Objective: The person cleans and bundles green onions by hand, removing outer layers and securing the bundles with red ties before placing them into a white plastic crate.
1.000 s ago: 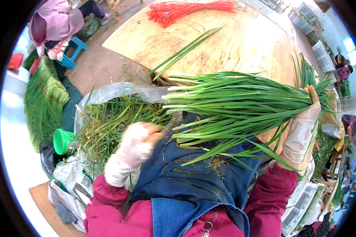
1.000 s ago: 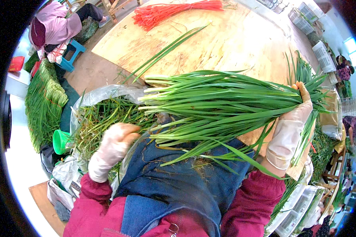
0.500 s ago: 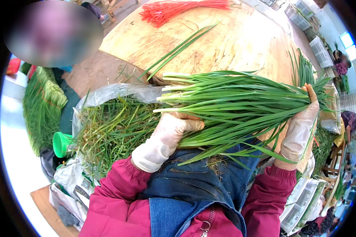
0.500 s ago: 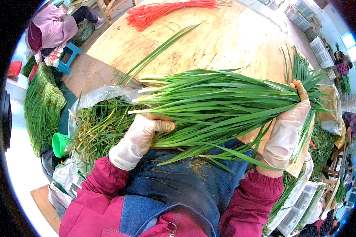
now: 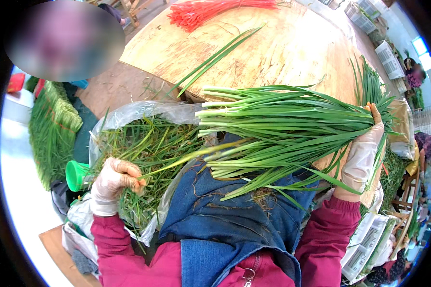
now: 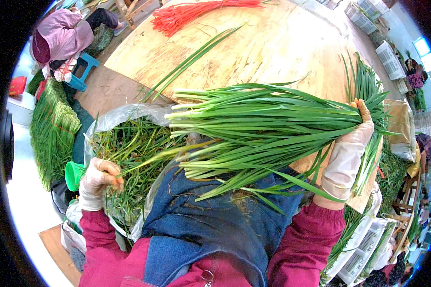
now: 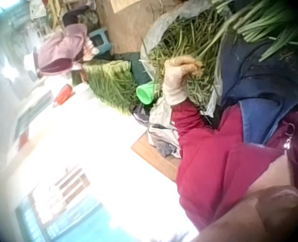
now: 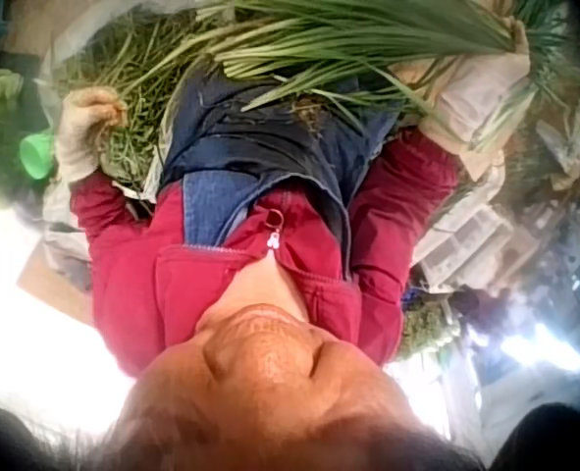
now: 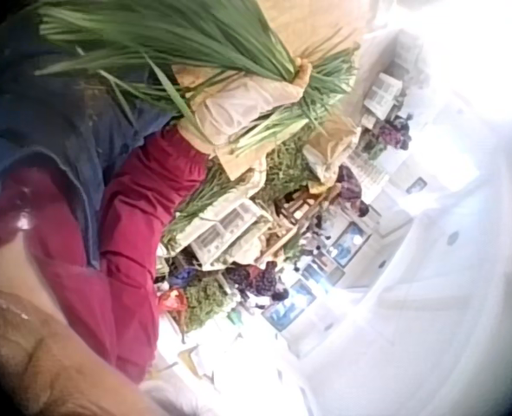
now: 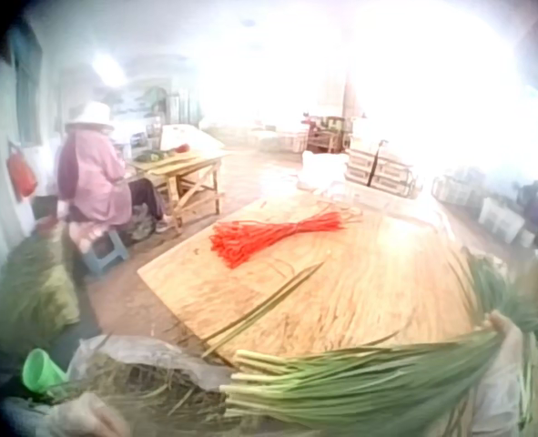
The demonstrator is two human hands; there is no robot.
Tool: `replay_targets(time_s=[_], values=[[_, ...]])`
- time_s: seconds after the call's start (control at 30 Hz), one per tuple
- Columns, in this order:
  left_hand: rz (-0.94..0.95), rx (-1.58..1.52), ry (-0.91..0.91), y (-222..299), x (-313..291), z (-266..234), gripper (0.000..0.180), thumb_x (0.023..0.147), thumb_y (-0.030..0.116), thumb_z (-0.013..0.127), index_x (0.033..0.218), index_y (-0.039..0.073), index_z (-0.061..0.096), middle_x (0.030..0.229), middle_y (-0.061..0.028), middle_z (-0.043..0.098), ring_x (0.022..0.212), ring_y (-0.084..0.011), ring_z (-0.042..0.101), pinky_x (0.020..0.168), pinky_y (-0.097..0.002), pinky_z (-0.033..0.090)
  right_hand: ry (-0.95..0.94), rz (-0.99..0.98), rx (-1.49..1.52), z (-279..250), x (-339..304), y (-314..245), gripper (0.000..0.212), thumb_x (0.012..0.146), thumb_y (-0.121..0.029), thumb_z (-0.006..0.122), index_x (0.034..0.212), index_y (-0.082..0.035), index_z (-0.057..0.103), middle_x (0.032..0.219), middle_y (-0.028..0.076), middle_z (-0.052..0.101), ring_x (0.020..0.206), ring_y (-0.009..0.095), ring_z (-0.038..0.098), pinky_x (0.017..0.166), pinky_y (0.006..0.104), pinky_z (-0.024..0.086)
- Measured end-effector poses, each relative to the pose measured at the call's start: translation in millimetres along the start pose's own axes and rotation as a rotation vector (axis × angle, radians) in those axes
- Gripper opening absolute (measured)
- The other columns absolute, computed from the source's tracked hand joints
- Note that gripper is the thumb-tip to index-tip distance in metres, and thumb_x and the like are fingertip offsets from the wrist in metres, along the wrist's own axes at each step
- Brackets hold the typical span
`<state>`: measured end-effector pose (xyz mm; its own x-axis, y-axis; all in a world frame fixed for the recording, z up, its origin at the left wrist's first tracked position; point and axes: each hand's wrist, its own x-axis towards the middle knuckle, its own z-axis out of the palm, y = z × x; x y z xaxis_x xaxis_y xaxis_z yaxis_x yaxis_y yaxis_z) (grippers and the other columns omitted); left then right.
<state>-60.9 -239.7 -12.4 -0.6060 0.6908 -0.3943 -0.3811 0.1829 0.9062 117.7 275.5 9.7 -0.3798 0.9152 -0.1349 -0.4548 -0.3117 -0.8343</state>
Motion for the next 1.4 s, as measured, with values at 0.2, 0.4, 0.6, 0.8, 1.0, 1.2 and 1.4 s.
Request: replay_targets(time_s=[0.2, 0.4, 0.6, 0.8, 1.0, 1.2, 1.4], values=[[0.511, 1.193, 0.289, -25.3, 24.0, 45.5, 0.017, 0.07, 0.014, 0.064, 0.085, 0.004, 0.063, 0.085, -0.0121, 0.059, 0.079, -0.0287, 0.057, 0.071, -0.0365, 0.045, -0.033, -0.01, -0.006, 8.7, -5.9, -1.8, 0.007, 0.076, -0.011, 0.06, 0.074, -0.004, 0.059, 0.064, 0.006, 0.06, 0.054, 0.019, 0.056, 0.051, 0.0301, 0.048], [0.63, 0.949, 0.04, 5.5, 87.0, 143.5, 0.02, 0.077, 0.017, 0.058, 0.092, 0.005, 0.061, 0.082, -0.0162, 0.058, 0.078, -0.0307, 0.058, 0.065, -0.0352, 0.046, -0.06, -0.014, 0.028, 15.9, -14.4, -12.9, 0.008, 0.077, -0.012, 0.059, 0.074, -0.004, 0.06, 0.064, 0.006, 0.06, 0.053, 0.019, 0.056, 0.05, 0.0295, 0.047], [0.613, 1.048, -0.212, 1.9, 112.7, 147.1, 0.008, 0.069, 0.007, 0.059, 0.075, 0.005, 0.063, 0.069, -0.0119, 0.058, 0.068, -0.0302, 0.058, 0.06, -0.0354, 0.046, -0.046, -0.023, 0.032, 24.9, -28.3, -16.2, 0.008, 0.075, -0.011, 0.06, 0.072, -0.004, 0.059, 0.064, 0.006, 0.059, 0.055, 0.018, 0.055, 0.053, 0.029, 0.047], [0.759, 1.086, -0.231, 29.3, 114.5, 164.9, 0.009, 0.068, 0.01, 0.059, 0.068, 0.003, 0.052, 0.062, -0.0115, 0.051, 0.06, -0.0316, 0.053, 0.053, -0.0375, 0.043, -0.127, -0.014, 0.076, 32.7, -42.0, -24.3, 0.007, 0.076, -0.009, 0.059, 0.077, -0.003, 0.06, 0.066, 0.005, 0.059, 0.059, 0.017, 0.055, 0.056, 0.0288, 0.047], [0.394, 0.036, -0.337, 94.6, 76.7, 150.1, 0.004, 0.069, 0.003, 0.057, 0.067, 0.0, 0.055, 0.062, -0.0052, 0.054, 0.045, -0.0156, 0.05, 0.042, -0.025, 0.041, -0.016, -0.067, 0.014, 33.9, -43.4, -25.6, 0.008, 0.074, -0.012, 0.061, 0.071, -0.004, 0.059, 0.063, 0.005, 0.059, 0.055, 0.019, 0.055, 0.053, 0.0305, 0.047], [0.557, 0.28, 0.444, 60.1, 41.0, 44.8, 0.033, 0.083, 0.03, 0.058, 0.061, 0.005, 0.056, 0.048, 0.0036, 0.043, 0.043, -0.0048, 0.038, 0.045, -0.0197, 0.033, -0.288, 0.038, 0.215, 16.8, -34.3, -19.9, 0.015, 0.081, -0.015, 0.055, 0.083, -0.001, 0.057, 0.063, 0.002, 0.052, 0.064, 0.016, 0.049, 0.059, 0.0305, 0.043], [0.746, 0.735, 0.369, 12.9, 63.7, 80.7, 0.011, 0.07, 0.006, 0.066, 0.08, 0.003, 0.061, 0.08, -0.0073, 0.058, 0.075, -0.0212, 0.054, 0.068, -0.0302, 0.043, -0.397, 0.052, 0.251, 13.4, -33.8, -14.4, 0.015, 0.084, -0.019, 0.051, 0.083, -0.005, 0.056, 0.065, -0.003, 0.047, 0.061, 0.012, 0.043, 0.061, 0.0285, 0.038]])
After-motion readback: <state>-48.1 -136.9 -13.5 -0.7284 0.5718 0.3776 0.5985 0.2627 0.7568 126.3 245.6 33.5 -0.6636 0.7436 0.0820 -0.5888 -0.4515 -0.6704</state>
